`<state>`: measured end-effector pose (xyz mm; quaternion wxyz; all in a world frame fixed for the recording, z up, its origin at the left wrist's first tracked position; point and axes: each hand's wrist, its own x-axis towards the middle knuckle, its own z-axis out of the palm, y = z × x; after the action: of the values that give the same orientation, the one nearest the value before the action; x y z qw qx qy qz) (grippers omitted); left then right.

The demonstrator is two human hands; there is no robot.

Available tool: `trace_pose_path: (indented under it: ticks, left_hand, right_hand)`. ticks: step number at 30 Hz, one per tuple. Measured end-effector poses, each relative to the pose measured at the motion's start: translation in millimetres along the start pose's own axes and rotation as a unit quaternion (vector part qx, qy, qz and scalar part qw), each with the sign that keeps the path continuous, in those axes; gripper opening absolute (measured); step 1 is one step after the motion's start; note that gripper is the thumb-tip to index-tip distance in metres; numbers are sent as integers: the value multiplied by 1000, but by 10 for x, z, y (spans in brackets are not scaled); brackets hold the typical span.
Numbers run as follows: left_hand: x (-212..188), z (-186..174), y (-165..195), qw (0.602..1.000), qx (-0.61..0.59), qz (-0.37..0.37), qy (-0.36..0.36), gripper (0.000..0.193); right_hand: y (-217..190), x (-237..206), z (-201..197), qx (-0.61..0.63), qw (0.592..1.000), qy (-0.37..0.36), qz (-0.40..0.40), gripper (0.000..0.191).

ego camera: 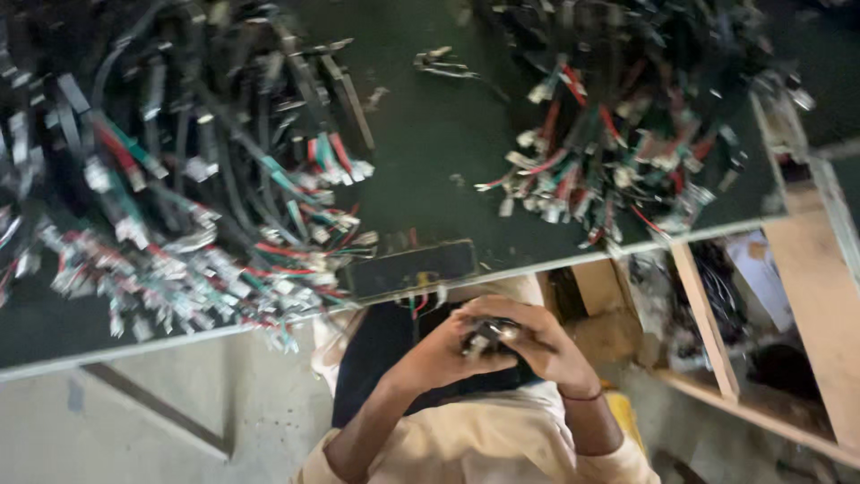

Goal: The person sits at a workbench covered with many wired connectors and assembles electrical plug connectors. They pick wire leads, insert the red and green wires into connector housings, press and twist the parts together by hand, and set finished connectors back on the table among the piles.

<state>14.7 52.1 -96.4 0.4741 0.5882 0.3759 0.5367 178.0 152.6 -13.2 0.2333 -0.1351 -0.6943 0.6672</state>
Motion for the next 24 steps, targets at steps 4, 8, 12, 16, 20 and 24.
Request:
trace_pose_path:
  ticks: [4, 8, 12, 16, 20, 24]
  left_hand:
    - [111, -10, 168, 947, 268, -119, 129, 36]
    - [167, 101, 212, 897, 338, -207, 196, 33]
    - [92, 111, 363, 919, 261, -214, 206, 62]
    - [-139, 0, 966, 972, 65, -173, 148, 44]
    - [-365, -377, 1622, 965, 17, -225, 131, 44]
    - [-398, -766, 2020, 933, 106, -243, 245, 53]
  right_hand:
    - [139, 123, 220, 8, 988, 135, 68, 37]
    - [349, 171, 584, -30, 953, 291, 77, 33]
    - [625, 28, 525, 51, 951, 290, 92, 46]
    - [916, -245, 680, 392, 899, 58, 186, 72]
    - [895, -426, 1150, 334, 886, -117, 299, 45]
    - [640, -119, 1424, 6, 961, -267, 65, 33]
